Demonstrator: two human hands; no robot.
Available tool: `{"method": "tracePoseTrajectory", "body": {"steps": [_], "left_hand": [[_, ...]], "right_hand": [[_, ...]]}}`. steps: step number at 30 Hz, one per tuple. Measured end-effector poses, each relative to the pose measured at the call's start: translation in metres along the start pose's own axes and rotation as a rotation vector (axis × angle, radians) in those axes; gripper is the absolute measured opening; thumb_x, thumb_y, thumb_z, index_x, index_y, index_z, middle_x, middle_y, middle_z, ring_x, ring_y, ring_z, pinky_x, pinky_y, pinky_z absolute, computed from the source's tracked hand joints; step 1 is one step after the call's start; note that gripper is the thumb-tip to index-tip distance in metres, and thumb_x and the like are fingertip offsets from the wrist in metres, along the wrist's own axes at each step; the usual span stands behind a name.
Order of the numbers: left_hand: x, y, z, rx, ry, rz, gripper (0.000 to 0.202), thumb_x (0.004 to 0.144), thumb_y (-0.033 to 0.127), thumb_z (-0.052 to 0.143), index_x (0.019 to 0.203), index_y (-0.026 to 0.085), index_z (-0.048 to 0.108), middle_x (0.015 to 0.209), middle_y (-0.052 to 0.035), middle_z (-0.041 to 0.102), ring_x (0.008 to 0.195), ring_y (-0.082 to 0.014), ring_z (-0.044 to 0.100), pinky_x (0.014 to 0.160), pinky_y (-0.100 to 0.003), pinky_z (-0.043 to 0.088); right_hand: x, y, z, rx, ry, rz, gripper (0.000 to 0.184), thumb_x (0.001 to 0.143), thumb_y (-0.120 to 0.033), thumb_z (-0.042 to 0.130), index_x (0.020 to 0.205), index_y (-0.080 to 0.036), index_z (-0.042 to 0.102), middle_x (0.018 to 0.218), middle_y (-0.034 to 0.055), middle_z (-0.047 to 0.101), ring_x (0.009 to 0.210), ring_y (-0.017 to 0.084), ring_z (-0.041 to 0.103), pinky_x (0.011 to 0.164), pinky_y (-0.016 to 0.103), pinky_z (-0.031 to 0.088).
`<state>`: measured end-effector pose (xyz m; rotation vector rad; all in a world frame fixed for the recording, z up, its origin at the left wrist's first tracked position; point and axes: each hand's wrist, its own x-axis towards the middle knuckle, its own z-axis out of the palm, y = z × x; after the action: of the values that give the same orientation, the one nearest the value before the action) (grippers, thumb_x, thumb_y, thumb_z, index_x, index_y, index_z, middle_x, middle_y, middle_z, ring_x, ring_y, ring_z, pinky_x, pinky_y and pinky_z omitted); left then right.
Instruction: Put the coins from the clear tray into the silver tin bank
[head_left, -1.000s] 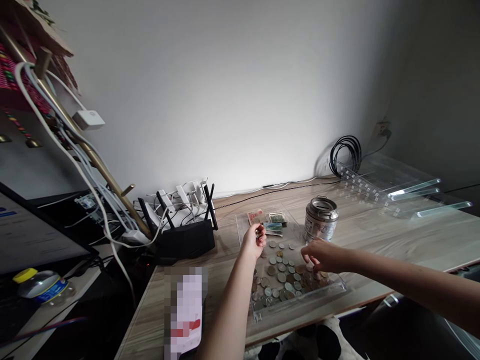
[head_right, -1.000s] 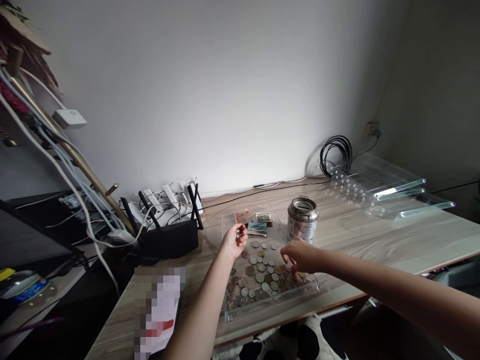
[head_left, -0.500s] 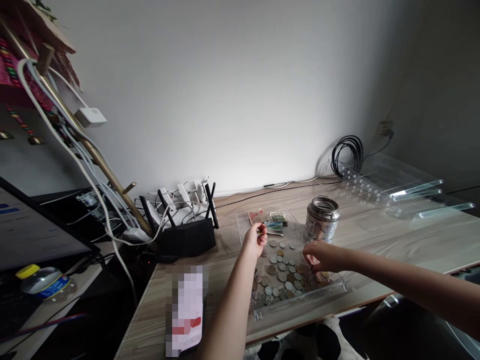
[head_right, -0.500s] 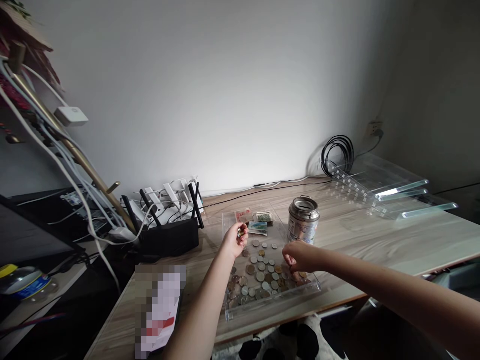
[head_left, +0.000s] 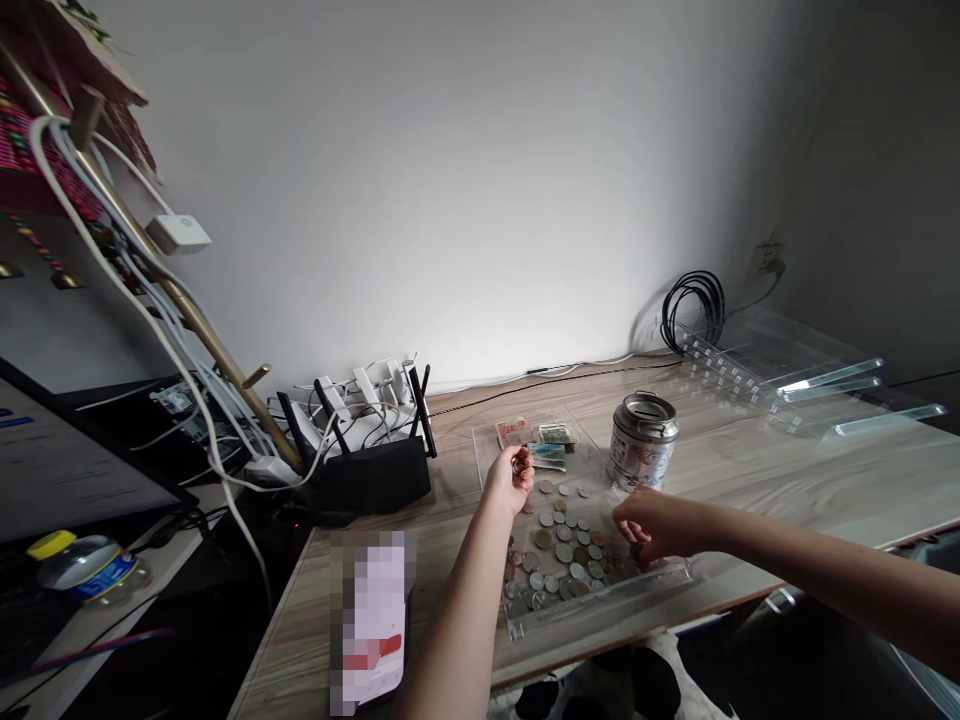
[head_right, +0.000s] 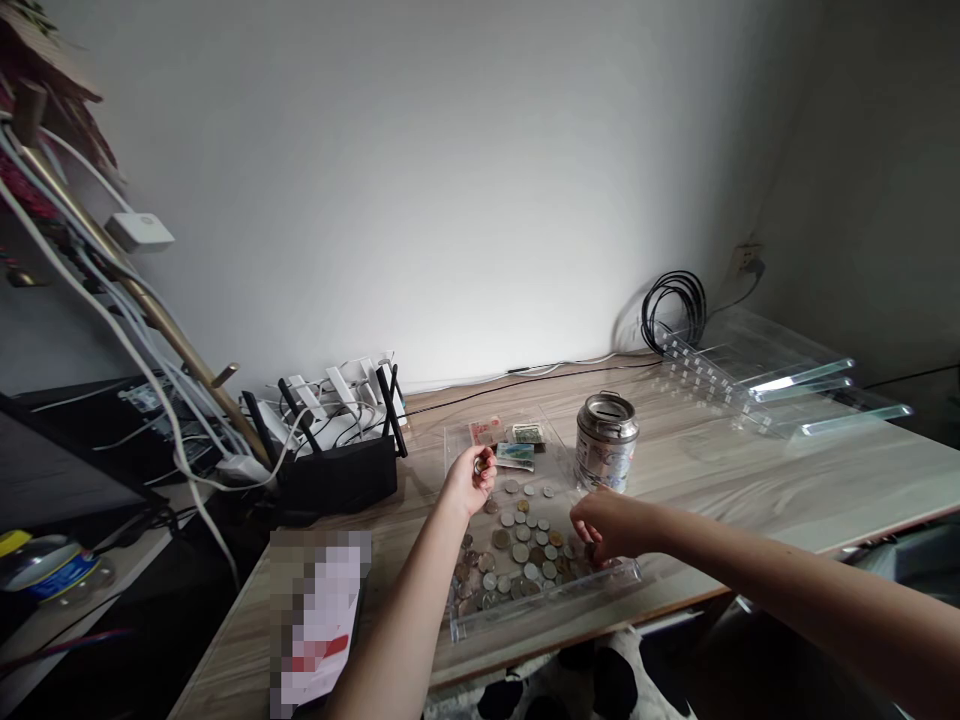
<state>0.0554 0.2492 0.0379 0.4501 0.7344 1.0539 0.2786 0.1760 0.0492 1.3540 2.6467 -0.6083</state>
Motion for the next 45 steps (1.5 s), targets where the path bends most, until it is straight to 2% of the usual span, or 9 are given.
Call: {"method": "tracePoseTrajectory", "body": {"steps": [5, 9, 14, 20, 23, 28, 33, 39, 45], "left_hand": [[0.000, 0.000, 0.001, -0.006, 0.003, 0.002, 0.011, 0.070, 0.020, 0.044, 0.061, 0.014, 0.043, 0.048, 0.0035, 0.043, 0.032, -0.0022, 0.031, 0.032, -0.015, 0.013], [0.001, -0.001, 0.001, 0.012, 0.007, 0.005, 0.010, 0.070, 0.020, 0.044, 0.062, 0.014, 0.044, 0.048, 0.0037, 0.043, 0.032, -0.0024, 0.031, 0.031, -0.015, 0.013], [0.001, 0.000, 0.001, 0.025, 0.017, 0.013, 0.010, 0.070, 0.020, 0.044, 0.062, 0.014, 0.044, 0.047, 0.0038, 0.043, 0.031, -0.0023, 0.030, 0.031, -0.015, 0.013], [-0.001, 0.000, 0.001, 0.018, 0.007, 0.014, 0.010, 0.069, 0.020, 0.044, 0.061, 0.013, 0.044, 0.048, 0.0035, 0.043, 0.032, -0.0025, 0.031, 0.031, -0.015, 0.013], [-0.001, 0.000, 0.001, 0.013, 0.005, 0.011, 0.010, 0.069, 0.020, 0.045, 0.062, 0.013, 0.044, 0.048, 0.0036, 0.043, 0.033, -0.0025, 0.031, 0.032, -0.015, 0.013], [0.000, 0.000, 0.000, -0.001, 0.012, 0.009, 0.009, 0.069, 0.020, 0.046, 0.062, 0.013, 0.045, 0.048, 0.0034, 0.044, 0.033, -0.0027, 0.031, 0.032, -0.015, 0.014], [-0.001, -0.001, 0.000, 0.004, 0.026, 0.007, 0.010, 0.069, 0.019, 0.046, 0.061, 0.013, 0.045, 0.048, 0.0032, 0.043, 0.033, -0.0026, 0.031, 0.031, -0.016, 0.014], [-0.002, 0.000, 0.000, 0.001, 0.023, 0.013, 0.011, 0.069, 0.019, 0.045, 0.060, 0.013, 0.045, 0.048, 0.0030, 0.043, 0.033, -0.0027, 0.031, 0.031, -0.015, 0.014], [-0.001, -0.001, 0.001, 0.003, 0.023, 0.006, 0.010, 0.068, 0.019, 0.046, 0.061, 0.012, 0.046, 0.047, 0.0033, 0.043, 0.033, -0.0026, 0.032, 0.031, -0.015, 0.014]], "right_hand": [[-0.003, -0.006, -0.007, 0.029, 0.005, 0.037, 0.012, 0.053, -0.020, 0.062, 0.065, -0.017, 0.062, 0.068, 0.0013, 0.061, 0.061, 0.014, 0.053, 0.051, 0.022, 0.033], [0.000, -0.012, -0.012, 0.060, 0.024, -0.005, 0.010, 0.056, -0.022, 0.061, 0.064, -0.017, 0.062, 0.063, 0.0005, 0.062, 0.056, 0.012, 0.053, 0.051, 0.021, 0.034], [0.004, -0.021, -0.009, -0.023, 0.007, -0.072, 0.024, 0.049, -0.019, 0.063, 0.073, -0.019, 0.065, 0.061, -0.0008, 0.062, 0.057, 0.013, 0.053, 0.052, 0.021, 0.035], [0.007, -0.016, -0.006, 0.107, -0.194, 0.010, 0.027, 0.053, -0.021, 0.056, 0.078, -0.018, 0.065, 0.065, -0.0007, 0.062, 0.052, 0.011, 0.052, 0.048, 0.020, 0.035], [0.009, -0.015, -0.008, 0.095, -0.232, 0.040, 0.029, 0.051, -0.021, 0.057, 0.079, -0.017, 0.066, 0.067, -0.0001, 0.063, 0.055, 0.011, 0.052, 0.049, 0.020, 0.036], [0.013, -0.016, -0.008, 0.052, -0.245, 0.017, 0.026, 0.049, -0.018, 0.058, 0.074, -0.015, 0.064, 0.066, 0.0001, 0.061, 0.058, 0.012, 0.052, 0.051, 0.021, 0.036], [0.013, -0.011, -0.003, 0.176, -0.219, -0.071, 0.035, 0.050, -0.015, 0.057, 0.085, -0.016, 0.061, 0.067, -0.0021, 0.058, 0.056, 0.009, 0.048, 0.049, 0.018, 0.035], [0.016, -0.007, 0.001, 0.176, -0.253, -0.047, 0.020, 0.051, -0.016, 0.059, 0.070, -0.014, 0.061, 0.060, -0.0026, 0.055, 0.053, 0.009, 0.047, 0.048, 0.019, 0.034], [0.009, -0.008, -0.005, 0.312, -0.143, -0.043, 0.017, 0.054, -0.021, 0.061, 0.069, -0.013, 0.060, 0.062, -0.0012, 0.056, 0.055, 0.009, 0.049, 0.047, 0.018, 0.033]]}}
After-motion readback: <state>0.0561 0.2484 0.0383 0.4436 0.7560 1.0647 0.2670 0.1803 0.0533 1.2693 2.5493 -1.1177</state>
